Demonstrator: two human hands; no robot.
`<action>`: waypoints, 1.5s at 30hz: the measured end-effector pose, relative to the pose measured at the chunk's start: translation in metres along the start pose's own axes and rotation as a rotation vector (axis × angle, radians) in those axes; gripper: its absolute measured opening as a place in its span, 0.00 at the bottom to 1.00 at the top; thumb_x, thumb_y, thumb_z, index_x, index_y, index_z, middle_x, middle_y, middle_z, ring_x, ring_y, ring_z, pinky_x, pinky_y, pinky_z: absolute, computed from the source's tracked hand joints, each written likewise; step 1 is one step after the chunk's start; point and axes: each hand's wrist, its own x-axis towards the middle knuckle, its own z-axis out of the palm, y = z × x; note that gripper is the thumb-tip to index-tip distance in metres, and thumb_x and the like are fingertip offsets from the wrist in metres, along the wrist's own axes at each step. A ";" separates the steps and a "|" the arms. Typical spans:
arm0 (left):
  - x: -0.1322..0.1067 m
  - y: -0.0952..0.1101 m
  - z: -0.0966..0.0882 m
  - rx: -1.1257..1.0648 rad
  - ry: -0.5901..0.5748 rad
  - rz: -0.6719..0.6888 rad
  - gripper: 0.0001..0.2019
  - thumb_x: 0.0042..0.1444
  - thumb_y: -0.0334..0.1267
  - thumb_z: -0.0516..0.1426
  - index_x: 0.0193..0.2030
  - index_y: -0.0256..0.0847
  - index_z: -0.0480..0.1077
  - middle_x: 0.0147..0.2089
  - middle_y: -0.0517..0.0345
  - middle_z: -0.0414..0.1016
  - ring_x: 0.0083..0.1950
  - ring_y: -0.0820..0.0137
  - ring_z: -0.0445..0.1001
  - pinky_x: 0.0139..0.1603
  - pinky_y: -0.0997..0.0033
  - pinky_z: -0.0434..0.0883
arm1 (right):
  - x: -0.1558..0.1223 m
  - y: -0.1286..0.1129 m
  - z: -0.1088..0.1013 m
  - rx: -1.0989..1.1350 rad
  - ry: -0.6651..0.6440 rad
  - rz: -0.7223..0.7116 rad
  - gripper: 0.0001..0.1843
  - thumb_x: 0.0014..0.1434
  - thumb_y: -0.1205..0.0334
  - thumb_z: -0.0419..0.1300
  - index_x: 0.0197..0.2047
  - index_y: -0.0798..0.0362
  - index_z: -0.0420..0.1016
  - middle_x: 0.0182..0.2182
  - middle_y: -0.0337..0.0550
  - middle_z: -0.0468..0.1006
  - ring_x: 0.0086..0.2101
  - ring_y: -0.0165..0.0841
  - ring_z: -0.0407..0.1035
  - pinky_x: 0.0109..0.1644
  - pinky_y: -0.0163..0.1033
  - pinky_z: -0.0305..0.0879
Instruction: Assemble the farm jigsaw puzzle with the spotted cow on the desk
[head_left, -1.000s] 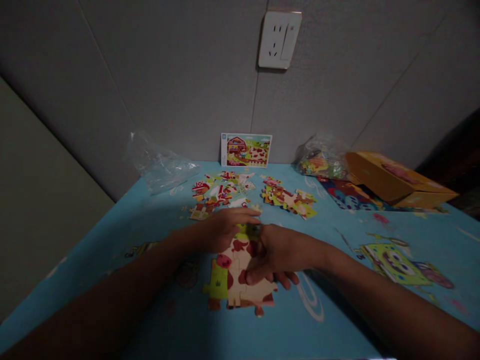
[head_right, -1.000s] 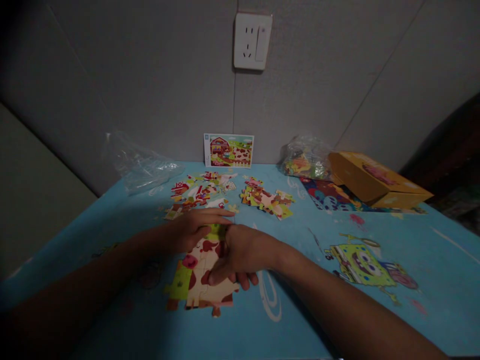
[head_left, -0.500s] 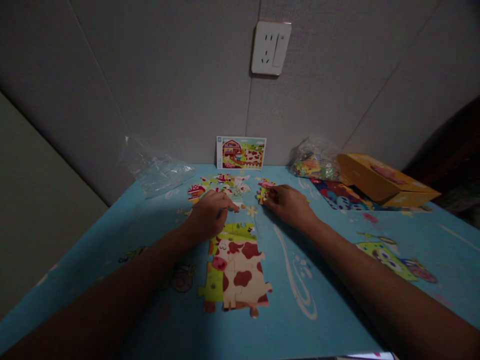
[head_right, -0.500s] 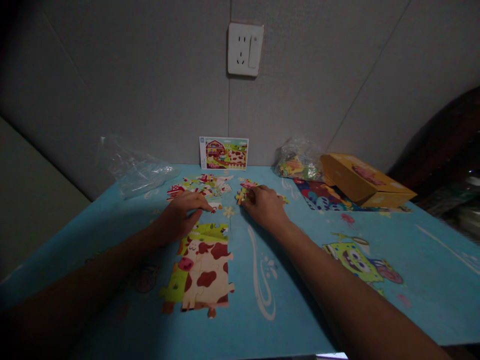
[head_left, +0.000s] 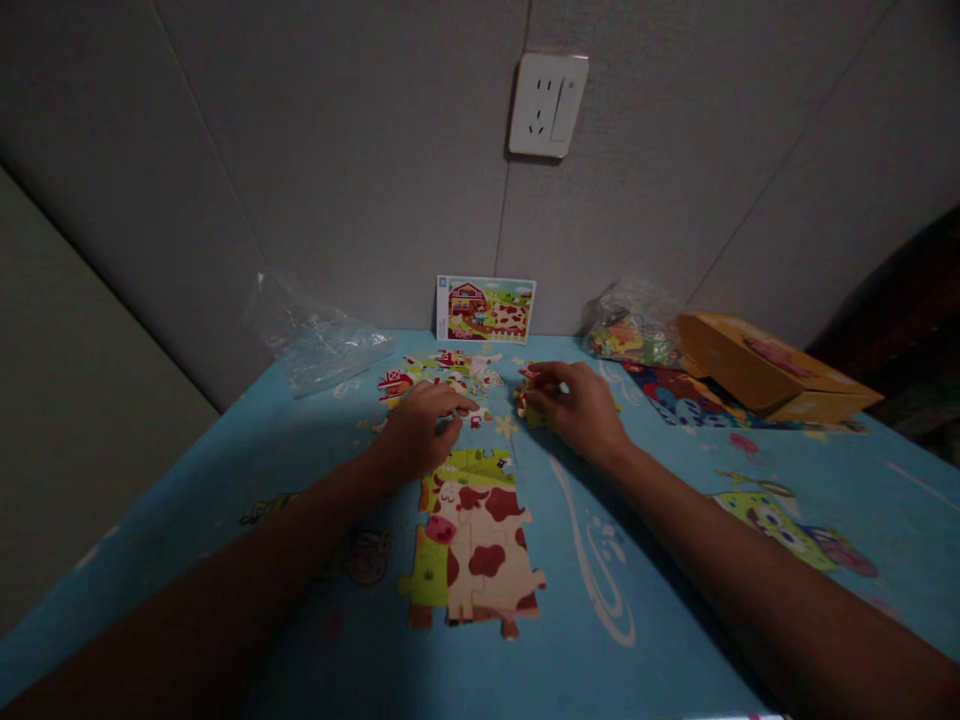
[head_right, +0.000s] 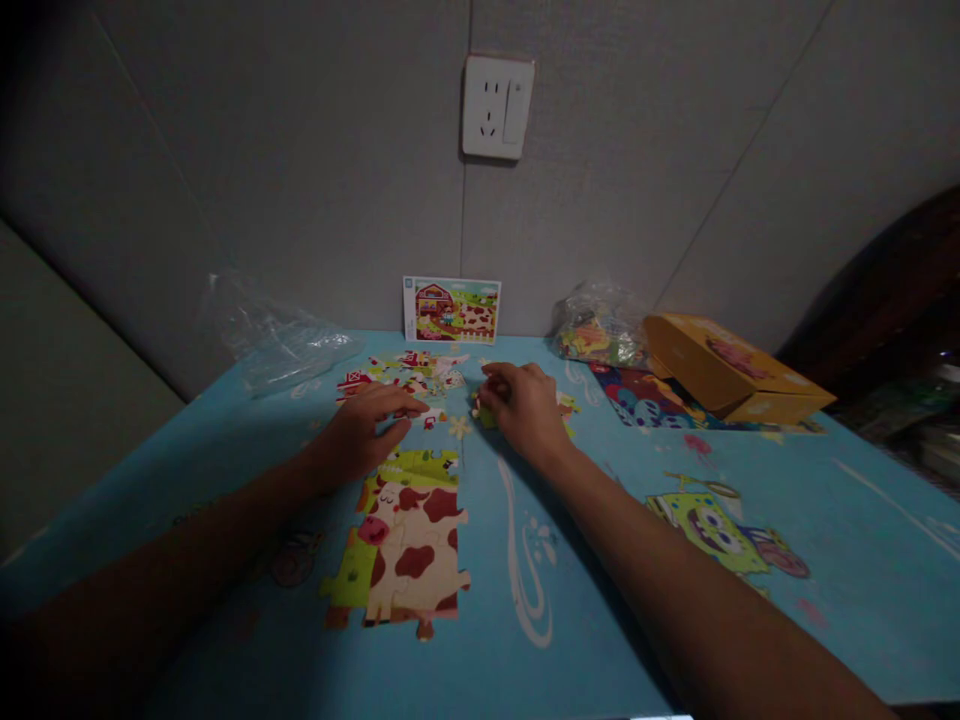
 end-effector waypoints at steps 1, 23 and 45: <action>0.000 0.001 0.000 -0.015 0.004 -0.015 0.10 0.57 0.29 0.55 0.43 0.38 0.75 0.40 0.52 0.80 0.46 0.61 0.75 0.52 0.55 0.67 | -0.001 -0.003 0.000 0.108 0.026 0.043 0.16 0.57 0.59 0.61 0.47 0.55 0.78 0.35 0.46 0.80 0.37 0.38 0.71 0.44 0.43 0.64; 0.001 0.017 -0.007 -0.228 -0.005 -0.162 0.06 0.56 0.35 0.54 0.30 0.40 0.71 0.40 0.56 0.79 0.41 0.69 0.76 0.46 0.68 0.68 | -0.018 -0.026 0.016 0.811 -0.282 0.014 0.16 0.55 0.58 0.61 0.47 0.53 0.72 0.31 0.39 0.72 0.28 0.30 0.67 0.33 0.38 0.65; 0.007 0.001 -0.006 -0.405 0.274 -0.676 0.26 0.56 0.45 0.58 0.60 0.37 0.61 0.29 0.59 0.80 0.20 0.73 0.70 0.24 0.73 0.67 | 0.003 0.007 -0.001 -0.196 -0.037 0.064 0.20 0.55 0.64 0.57 0.51 0.54 0.78 0.42 0.51 0.79 0.42 0.43 0.69 0.46 0.45 0.61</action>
